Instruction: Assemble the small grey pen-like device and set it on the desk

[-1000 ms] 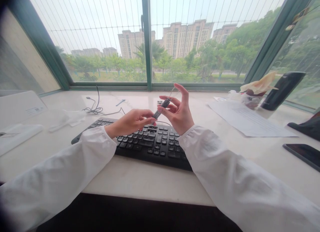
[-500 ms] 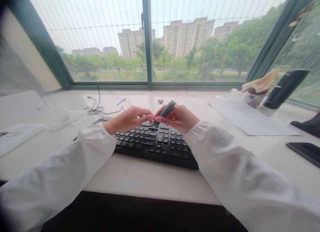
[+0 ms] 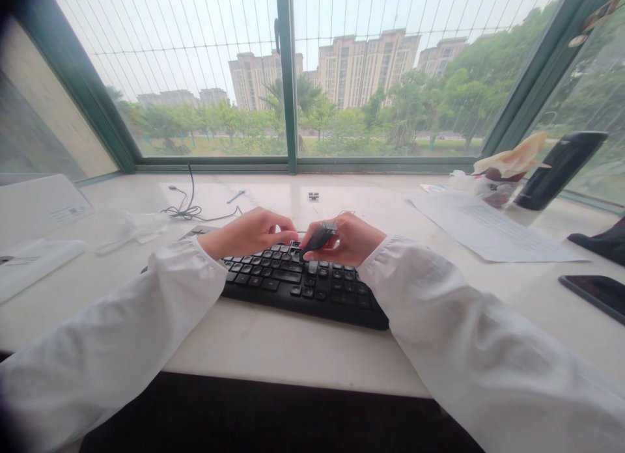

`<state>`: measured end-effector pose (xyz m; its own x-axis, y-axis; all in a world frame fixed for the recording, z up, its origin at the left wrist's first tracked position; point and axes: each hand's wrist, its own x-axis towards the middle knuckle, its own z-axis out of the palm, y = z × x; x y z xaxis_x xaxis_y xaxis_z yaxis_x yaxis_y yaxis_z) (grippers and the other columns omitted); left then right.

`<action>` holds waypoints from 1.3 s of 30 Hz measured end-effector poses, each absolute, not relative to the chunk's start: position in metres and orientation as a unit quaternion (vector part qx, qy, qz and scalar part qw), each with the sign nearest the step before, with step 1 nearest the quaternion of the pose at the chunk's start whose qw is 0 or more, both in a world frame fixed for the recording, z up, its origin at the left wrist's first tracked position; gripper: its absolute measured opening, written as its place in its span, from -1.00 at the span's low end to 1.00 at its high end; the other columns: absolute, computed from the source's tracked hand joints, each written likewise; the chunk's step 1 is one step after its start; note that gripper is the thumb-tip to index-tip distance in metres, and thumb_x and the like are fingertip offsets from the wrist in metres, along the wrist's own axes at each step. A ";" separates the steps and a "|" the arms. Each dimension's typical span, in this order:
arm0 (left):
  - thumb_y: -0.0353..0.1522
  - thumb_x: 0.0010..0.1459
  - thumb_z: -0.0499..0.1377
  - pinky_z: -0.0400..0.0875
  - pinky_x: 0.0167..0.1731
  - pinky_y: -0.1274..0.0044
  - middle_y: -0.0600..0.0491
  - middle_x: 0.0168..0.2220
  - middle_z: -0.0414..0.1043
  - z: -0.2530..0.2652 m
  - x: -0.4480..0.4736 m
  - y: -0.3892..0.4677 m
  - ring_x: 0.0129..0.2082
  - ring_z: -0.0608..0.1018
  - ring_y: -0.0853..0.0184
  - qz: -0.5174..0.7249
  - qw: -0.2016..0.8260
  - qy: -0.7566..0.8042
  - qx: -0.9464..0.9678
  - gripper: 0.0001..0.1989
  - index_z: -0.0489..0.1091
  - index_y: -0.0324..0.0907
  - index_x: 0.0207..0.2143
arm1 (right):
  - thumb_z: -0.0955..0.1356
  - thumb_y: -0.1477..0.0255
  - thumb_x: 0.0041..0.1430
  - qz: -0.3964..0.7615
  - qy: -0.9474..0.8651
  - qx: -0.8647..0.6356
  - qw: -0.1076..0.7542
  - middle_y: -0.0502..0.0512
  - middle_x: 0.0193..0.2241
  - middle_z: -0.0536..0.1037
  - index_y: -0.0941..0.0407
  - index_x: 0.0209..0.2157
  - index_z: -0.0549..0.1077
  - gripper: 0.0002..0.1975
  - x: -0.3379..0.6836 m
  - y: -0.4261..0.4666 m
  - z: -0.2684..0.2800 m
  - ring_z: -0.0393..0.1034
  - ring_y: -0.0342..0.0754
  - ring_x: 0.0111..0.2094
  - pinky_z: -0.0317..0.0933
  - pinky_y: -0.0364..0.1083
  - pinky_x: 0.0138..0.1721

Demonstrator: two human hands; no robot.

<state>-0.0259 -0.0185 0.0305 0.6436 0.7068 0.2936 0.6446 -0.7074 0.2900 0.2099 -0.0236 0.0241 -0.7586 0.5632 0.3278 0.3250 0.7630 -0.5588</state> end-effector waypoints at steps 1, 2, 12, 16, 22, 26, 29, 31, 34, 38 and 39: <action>-0.19 0.20 0.09 0.15 -0.47 0.62 0.09 -0.46 0.51 0.030 -0.026 -0.018 -0.51 0.39 0.45 0.191 0.082 0.374 0.904 -0.70 0.55 -0.16 -0.31 | 0.41 0.21 0.06 0.247 -0.906 -0.243 0.244 0.04 -0.45 0.59 0.16 -0.27 0.53 -0.70 0.210 -0.024 0.025 0.43 -0.15 -0.45 0.29 -0.17 -0.38; -0.18 0.20 0.10 0.17 -0.45 0.62 0.08 -0.42 0.52 0.030 -0.027 -0.018 -0.48 0.41 0.44 0.184 0.086 0.373 0.905 -0.70 0.55 -0.16 -0.29 | 0.41 0.22 0.05 0.249 -0.906 -0.243 0.241 0.04 -0.46 0.59 0.16 -0.27 0.54 -0.70 0.211 -0.024 0.026 0.43 -0.15 -0.45 0.29 -0.17 -0.39; -0.16 0.07 0.25 0.26 -0.30 0.60 0.10 -0.27 0.51 0.031 -0.029 -0.018 -0.30 0.49 0.39 0.120 0.130 0.331 0.927 -0.74 0.54 -0.05 -0.22 | 0.40 0.22 0.08 0.254 -0.913 -0.239 0.211 0.09 -0.39 0.61 0.17 -0.22 0.54 -0.67 0.213 -0.021 0.028 0.48 -0.10 -0.38 0.30 -0.14 -0.34; -0.17 0.07 0.25 0.25 -0.32 0.60 0.09 -0.29 0.50 0.032 -0.028 -0.019 -0.35 0.46 0.41 0.123 0.138 0.325 0.927 -0.78 0.56 -0.06 -0.28 | 0.39 0.19 0.10 0.241 -0.921 -0.224 0.209 0.08 -0.38 0.62 0.15 -0.21 0.55 -0.67 0.211 -0.021 0.028 0.48 -0.11 -0.36 0.31 -0.14 -0.31; -0.18 0.06 0.25 0.25 -0.34 0.61 0.09 -0.28 0.51 0.031 -0.028 -0.019 -0.41 0.45 0.45 0.131 0.136 0.316 0.930 -0.79 0.57 -0.06 -0.30 | 0.38 0.24 0.13 0.222 -0.931 -0.196 0.212 0.07 -0.36 0.62 0.13 -0.24 0.57 -0.73 0.209 -0.024 0.031 0.49 -0.12 -0.36 0.32 -0.16 -0.31; -0.17 0.07 0.25 0.22 -0.40 0.62 0.10 -0.30 0.53 0.031 -0.028 -0.018 -0.46 0.44 0.46 0.129 0.097 0.304 0.939 -0.80 0.58 -0.05 -0.32 | 0.37 0.26 0.14 0.197 -0.942 -0.171 0.212 0.08 -0.34 0.62 0.11 -0.24 0.57 -0.75 0.208 -0.026 0.033 0.49 -0.12 -0.36 0.32 -0.16 -0.30; -0.19 0.07 0.24 0.20 -0.42 0.62 0.11 -0.35 0.54 0.032 -0.028 -0.019 -0.48 0.44 0.47 0.125 0.074 0.294 0.945 -0.82 0.58 -0.03 -0.33 | 0.37 0.27 0.15 0.176 -0.950 -0.153 0.210 0.08 -0.35 0.61 0.12 -0.24 0.56 -0.76 0.208 -0.026 0.032 0.47 -0.14 -0.39 0.31 -0.17 -0.32; -0.20 0.07 0.24 0.19 -0.43 0.62 0.11 -0.35 0.55 0.032 -0.028 -0.019 -0.48 0.45 0.47 0.125 0.068 0.291 0.946 -0.83 0.59 -0.02 -0.33 | 0.36 0.28 0.16 0.162 -0.953 -0.142 0.214 0.08 -0.37 0.60 0.13 -0.23 0.55 -0.76 0.207 -0.027 0.030 0.45 -0.15 -0.41 0.30 -0.17 -0.34; -0.22 0.07 0.24 0.19 -0.44 0.62 0.11 -0.37 0.55 0.031 -0.028 -0.020 -0.48 0.46 0.47 0.131 0.068 0.287 0.947 -0.84 0.59 -0.02 -0.34 | 0.36 0.29 0.17 0.153 -0.953 -0.136 0.221 0.09 -0.38 0.60 0.14 -0.23 0.55 -0.76 0.207 -0.028 0.030 0.44 -0.15 -0.42 0.29 -0.17 -0.35; -0.25 0.06 0.24 0.22 -0.43 0.62 0.10 -0.39 0.55 0.030 -0.028 -0.020 -0.48 0.47 0.47 0.142 0.071 0.279 0.947 -0.86 0.60 -0.04 -0.35 | 0.34 0.29 0.18 0.151 -0.938 -0.166 0.262 0.10 -0.38 0.61 0.13 -0.26 0.56 -0.78 0.210 -0.033 0.038 0.46 -0.12 -0.40 0.29 -0.16 -0.33; -0.25 0.06 0.24 0.22 -0.43 0.62 0.10 -0.38 0.56 0.031 -0.028 -0.020 -0.48 0.47 0.47 0.142 0.071 0.277 0.948 -0.86 0.60 -0.04 -0.36 | 0.35 0.29 0.17 0.152 -0.932 -0.178 0.276 0.10 -0.38 0.61 0.13 -0.27 0.56 -0.78 0.211 -0.034 0.041 0.46 -0.11 -0.40 0.29 -0.15 -0.33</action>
